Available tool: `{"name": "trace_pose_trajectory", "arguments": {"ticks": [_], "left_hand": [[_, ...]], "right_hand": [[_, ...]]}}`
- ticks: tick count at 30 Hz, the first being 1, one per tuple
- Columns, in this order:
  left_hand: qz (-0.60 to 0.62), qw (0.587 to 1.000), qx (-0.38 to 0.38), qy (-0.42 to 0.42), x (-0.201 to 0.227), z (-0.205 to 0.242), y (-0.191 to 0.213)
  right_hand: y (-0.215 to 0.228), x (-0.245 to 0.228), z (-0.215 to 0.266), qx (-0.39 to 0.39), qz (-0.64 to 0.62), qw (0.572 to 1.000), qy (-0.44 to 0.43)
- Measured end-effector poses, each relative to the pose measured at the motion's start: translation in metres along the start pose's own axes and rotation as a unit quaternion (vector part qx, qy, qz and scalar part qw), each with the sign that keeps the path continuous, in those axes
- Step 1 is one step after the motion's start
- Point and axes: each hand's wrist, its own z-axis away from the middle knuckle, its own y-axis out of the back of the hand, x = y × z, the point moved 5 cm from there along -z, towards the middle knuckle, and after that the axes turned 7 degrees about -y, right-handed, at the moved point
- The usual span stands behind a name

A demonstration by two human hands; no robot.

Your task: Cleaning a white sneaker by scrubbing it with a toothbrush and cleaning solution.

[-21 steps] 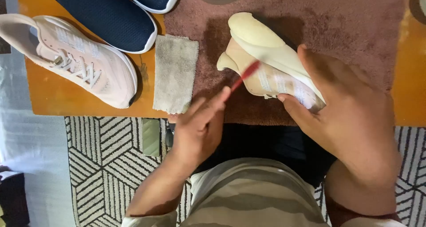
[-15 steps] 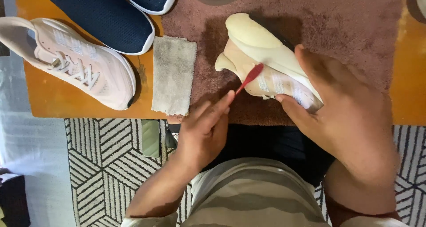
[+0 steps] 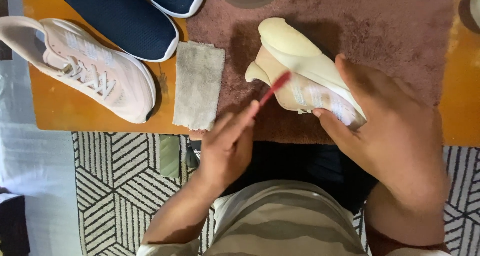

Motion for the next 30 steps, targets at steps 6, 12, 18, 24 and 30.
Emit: {"name": "trace_pose_trajectory", "arguments": {"ticks": [6, 12, 18, 24, 30], "left_hand": [[-0.031, 1.0, -0.001, 0.004, 0.011, -0.006, -0.003], [-0.118, 0.99, 0.036, 0.063, 0.005, -0.008, 0.012], [-0.048, 0.999, 0.003, 0.009, 0.009, -0.004, 0.005], [-0.082, 0.996, 0.015, 0.045, -0.01, 0.006, 0.013], [-0.037, 0.996, 0.021, 0.078, 0.013, -0.014, 0.02]], "right_hand": [[-0.001, 0.0, 0.0, -0.017, 0.006, 1.0, -0.016], [0.001, -0.001, 0.0, 0.0, -0.048, 0.999, 0.002], [0.004, -0.002, -0.001, 0.011, 0.0, 1.0, 0.015], [0.001, -0.001, 0.002, 0.025, -0.001, 1.0, 0.011], [0.002, 0.001, 0.001, 0.009, 0.008, 1.0, 0.009]]}}
